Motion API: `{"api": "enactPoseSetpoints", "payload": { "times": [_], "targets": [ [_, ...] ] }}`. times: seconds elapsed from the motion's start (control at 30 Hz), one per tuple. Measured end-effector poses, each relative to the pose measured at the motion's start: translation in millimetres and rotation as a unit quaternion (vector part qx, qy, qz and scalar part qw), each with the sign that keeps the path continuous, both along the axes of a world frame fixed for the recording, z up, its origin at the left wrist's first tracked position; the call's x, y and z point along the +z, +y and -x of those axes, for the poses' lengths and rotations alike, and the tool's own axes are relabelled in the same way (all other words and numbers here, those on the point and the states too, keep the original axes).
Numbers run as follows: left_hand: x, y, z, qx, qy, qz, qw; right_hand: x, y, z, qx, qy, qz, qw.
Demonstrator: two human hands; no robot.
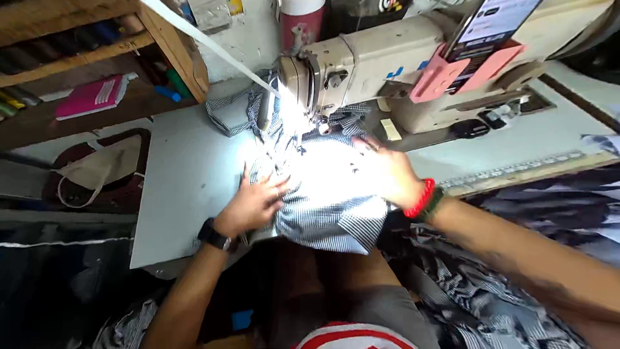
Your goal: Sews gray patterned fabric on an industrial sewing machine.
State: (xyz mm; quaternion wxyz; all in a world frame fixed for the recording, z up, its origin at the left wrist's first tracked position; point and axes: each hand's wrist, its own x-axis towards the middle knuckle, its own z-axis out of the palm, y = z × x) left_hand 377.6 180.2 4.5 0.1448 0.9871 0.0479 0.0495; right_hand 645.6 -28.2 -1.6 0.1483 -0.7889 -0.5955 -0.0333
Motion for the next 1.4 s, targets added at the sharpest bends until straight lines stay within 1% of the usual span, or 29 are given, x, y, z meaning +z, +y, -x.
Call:
{"api": "enactPoseSetpoints", "payload": {
  "times": [0.03, 0.07, 0.13, 0.2, 0.23, 0.27, 0.3, 0.33, 0.4, 0.53, 0.57, 0.67, 0.8, 0.87, 0.93, 1.03, 1.1, 1.13, 1.17, 1.2, 1.23, 1.27, 1.3, 1.33, 1.4],
  "targets": [
    [4.0, -2.6, 0.0, -0.003, 0.01, -0.002, 1.0, -1.0, -0.8, 4.9, 0.022, -0.025, -0.038, 0.999],
    [6.3, -3.2, 0.6, 0.006, 0.024, 0.001, 1.0, -4.7, -1.4, 8.1, 0.037, -0.037, -0.05, 0.997],
    [2.4, 2.0, -0.6, 0.038, 0.025, -0.004, 0.999, -11.7, -0.5, -0.3, 0.029, -0.009, -0.029, 0.999],
    [-1.9, 2.2, -2.1, 0.026, -0.002, -0.035, 0.999, -4.7, 2.7, -4.7, -0.017, 0.013, 0.005, 1.0],
    [-0.4, -1.4, -2.6, 0.004, -0.019, -0.038, 0.999, -0.1, 1.8, 2.0, -0.016, 0.011, -0.009, 1.0],
    [1.7, -4.2, -2.5, -0.013, -0.019, -0.026, 0.999, 0.4, 0.1, 10.0, 0.007, -0.002, -0.031, 0.999],
    [2.6, -6.7, -0.4, -0.016, -0.006, -0.01, 1.0, -3.1, -3.4, 17.5, 0.028, -0.013, -0.033, 0.999],
    [3.4, -5.7, 0.9, -0.008, 0.011, 0.002, 1.0, -5.1, -6.3, 19.2, 0.037, -0.008, -0.003, 0.999],
    [4.4, 5.5, -2.7, 0.019, 0.046, 0.015, 0.999, -10.0, -0.7, 0.1, 0.048, 0.006, 0.019, 0.999],
    [6.1, 38.3, -24.8, 0.066, 0.043, 0.02, 0.997, 2.2, 32.6, -39.4, 0.039, 0.028, 0.07, 0.996],
    [7.7, 45.3, -30.4, 0.075, 0.045, 0.025, 0.996, 5.1, 40.5, -46.2, 0.045, 0.037, 0.07, 0.996],
    [1.5, 62.8, -39.7, 0.081, 0.047, 0.023, 0.995, -2.9, 52.9, -63.2, 0.086, 0.018, 0.004, 0.996],
    [5.7, 65.7, -40.3, 0.075, 0.069, 0.019, 0.995, 3.9, 53.0, -61.3, 0.078, -0.001, 0.049, 0.996],
    [8.1, 65.8, -40.5, 0.073, 0.087, 0.014, 0.993, 0.7, 52.4, -66.8, 0.083, 0.004, 0.035, 0.996],
    [8.9, 68.4, -41.9, 0.073, 0.079, 0.033, 0.994, -1.8, 56.8, -73.0, 0.103, 0.003, -0.003, 0.995],
    [8.8, 80.6, -44.9, 0.061, 0.081, 0.079, 0.992, -2.2, 69.2, -82.2, 0.123, -0.02, -0.024, 0.992],
    [8.4, 89.4, -48.2, 0.056, 0.065, 0.097, 0.992, 3.7, 76.3, -83.2, 0.119, -0.039, -0.011, 0.992],
    [7.6, 91.0, -50.7, 0.067, 0.034, 0.105, 0.992, 7.7, 79.5, -80.1, 0.107, -0.044, -0.008, 0.993],
    [4.6, 89.9, -54.3, 0.091, -0.02, 0.112, 0.989, 11.8, 81.5, -73.3, 0.092, -0.043, -0.01, 0.995],
    [1.8, 85.6, -59.2, 0.12, -0.073, 0.1, 0.985, 14.1, 82.2, -63.2, 0.082, -0.045, -0.035, 0.995],
    [-0.4, 80.7, -64.3, 0.143, -0.109, 0.067, 0.981, 16.0, 82.3, -50.5, 0.075, -0.045, -0.076, 0.993],
    [0.2, 75.6, -67.5, 0.151, -0.116, 0.038, 0.981, 19.3, 81.5, -35.9, 0.064, -0.032, -0.105, 0.992],
    [2.2, 71.4, -67.8, 0.147, -0.107, 0.02, 0.983, 21.2, 80.3, -22.7, 0.049, -0.01, -0.106, 0.993],
    [4.9, 68.2, -65.6, 0.134, -0.096, 0.01, 0.986, 19.8, 79.5, -14.2, 0.034, 0.015, -0.079, 0.996],
    [8.6, 64.2, -56.3, 0.096, -0.103, 0.034, 0.989, 11.3, 77.7, -9.1, 0.017, 0.056, -0.001, 0.998]
  ]
}}
